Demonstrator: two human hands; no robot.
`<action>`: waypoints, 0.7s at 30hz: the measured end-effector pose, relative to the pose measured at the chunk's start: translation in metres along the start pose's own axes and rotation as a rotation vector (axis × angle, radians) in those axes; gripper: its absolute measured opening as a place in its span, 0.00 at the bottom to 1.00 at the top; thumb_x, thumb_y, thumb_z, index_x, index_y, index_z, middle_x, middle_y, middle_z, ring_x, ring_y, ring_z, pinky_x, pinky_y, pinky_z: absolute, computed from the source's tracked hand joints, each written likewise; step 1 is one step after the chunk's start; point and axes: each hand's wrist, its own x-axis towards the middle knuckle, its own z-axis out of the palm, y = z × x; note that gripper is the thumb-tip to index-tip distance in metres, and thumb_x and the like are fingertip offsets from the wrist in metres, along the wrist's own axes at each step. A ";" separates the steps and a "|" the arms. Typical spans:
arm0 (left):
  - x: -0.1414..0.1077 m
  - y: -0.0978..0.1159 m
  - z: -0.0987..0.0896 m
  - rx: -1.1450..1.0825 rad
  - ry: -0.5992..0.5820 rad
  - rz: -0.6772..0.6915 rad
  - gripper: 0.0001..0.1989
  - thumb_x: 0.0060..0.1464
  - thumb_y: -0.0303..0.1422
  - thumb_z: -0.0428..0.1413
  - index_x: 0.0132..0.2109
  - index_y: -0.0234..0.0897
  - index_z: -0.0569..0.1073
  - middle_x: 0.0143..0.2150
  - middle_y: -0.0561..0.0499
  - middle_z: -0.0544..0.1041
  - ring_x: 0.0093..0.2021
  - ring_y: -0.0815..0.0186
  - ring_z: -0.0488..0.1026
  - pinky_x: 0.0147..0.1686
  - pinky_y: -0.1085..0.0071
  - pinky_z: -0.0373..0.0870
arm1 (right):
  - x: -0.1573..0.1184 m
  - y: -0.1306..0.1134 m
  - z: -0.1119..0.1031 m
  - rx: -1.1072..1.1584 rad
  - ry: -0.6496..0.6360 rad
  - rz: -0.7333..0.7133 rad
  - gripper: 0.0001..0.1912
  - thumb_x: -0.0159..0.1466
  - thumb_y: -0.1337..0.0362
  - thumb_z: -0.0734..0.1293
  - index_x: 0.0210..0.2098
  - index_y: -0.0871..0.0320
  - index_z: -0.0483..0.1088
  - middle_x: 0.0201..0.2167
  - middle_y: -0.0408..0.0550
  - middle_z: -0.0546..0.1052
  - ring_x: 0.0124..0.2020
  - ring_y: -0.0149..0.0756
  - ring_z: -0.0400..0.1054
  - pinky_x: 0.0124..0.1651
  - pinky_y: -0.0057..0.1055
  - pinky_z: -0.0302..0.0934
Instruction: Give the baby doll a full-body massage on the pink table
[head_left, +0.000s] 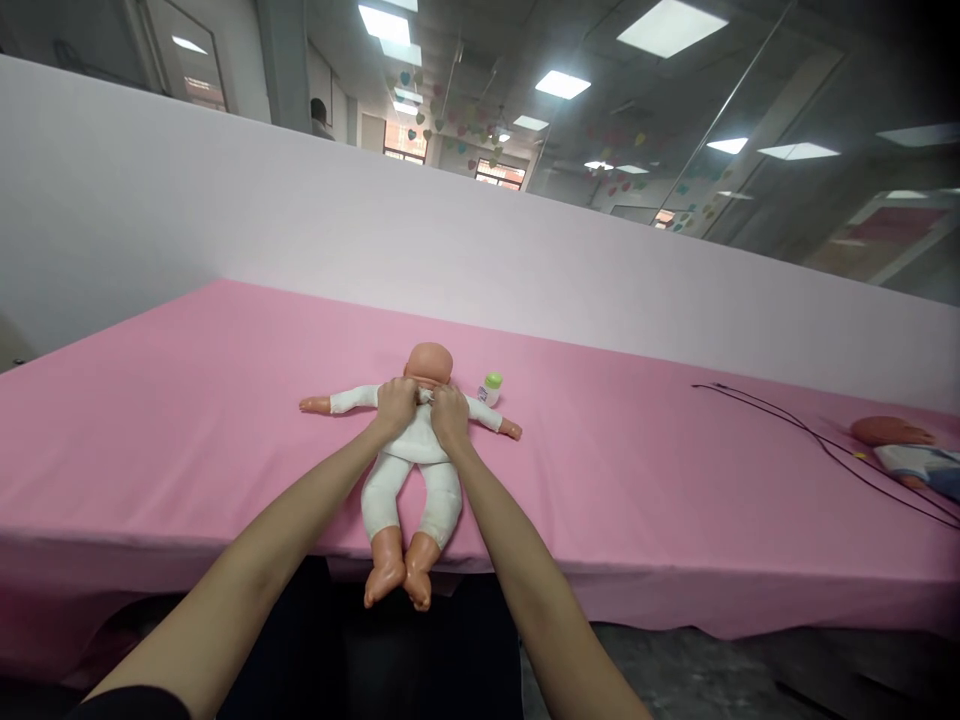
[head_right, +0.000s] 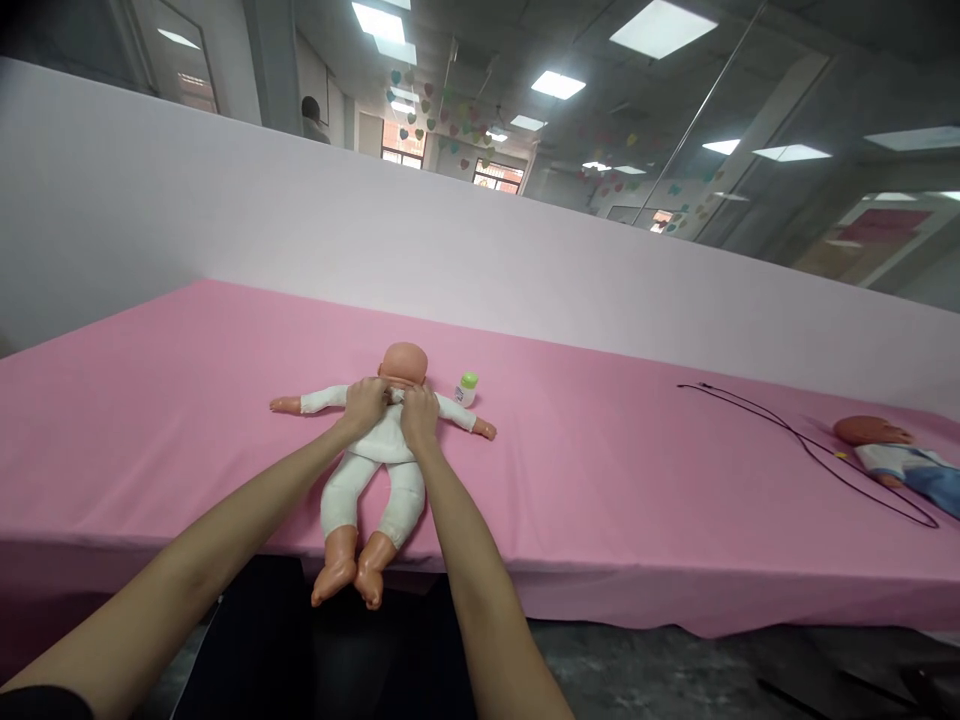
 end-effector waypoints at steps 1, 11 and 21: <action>0.001 0.002 0.000 0.018 -0.014 0.000 0.11 0.65 0.28 0.52 0.39 0.34 0.79 0.43 0.33 0.80 0.47 0.46 0.77 0.48 0.57 0.67 | 0.000 0.000 0.001 -0.008 -0.018 -0.002 0.19 0.72 0.74 0.55 0.44 0.62 0.77 0.48 0.61 0.79 0.52 0.49 0.68 0.55 0.40 0.60; -0.021 -0.003 -0.025 -0.194 -0.020 0.167 0.05 0.59 0.26 0.59 0.34 0.38 0.76 0.50 0.38 0.78 0.55 0.49 0.73 0.59 0.57 0.66 | -0.016 0.008 -0.013 0.058 0.001 -0.054 0.15 0.76 0.66 0.58 0.51 0.61 0.75 0.52 0.58 0.78 0.54 0.47 0.69 0.58 0.39 0.60; -0.013 -0.009 0.000 -0.220 -0.032 0.132 0.15 0.51 0.21 0.62 0.22 0.37 0.69 0.32 0.41 0.75 0.50 0.46 0.76 0.58 0.51 0.66 | -0.021 0.000 -0.014 0.084 -0.110 -0.029 0.14 0.74 0.67 0.60 0.39 0.59 0.78 0.41 0.55 0.81 0.42 0.42 0.73 0.48 0.34 0.62</action>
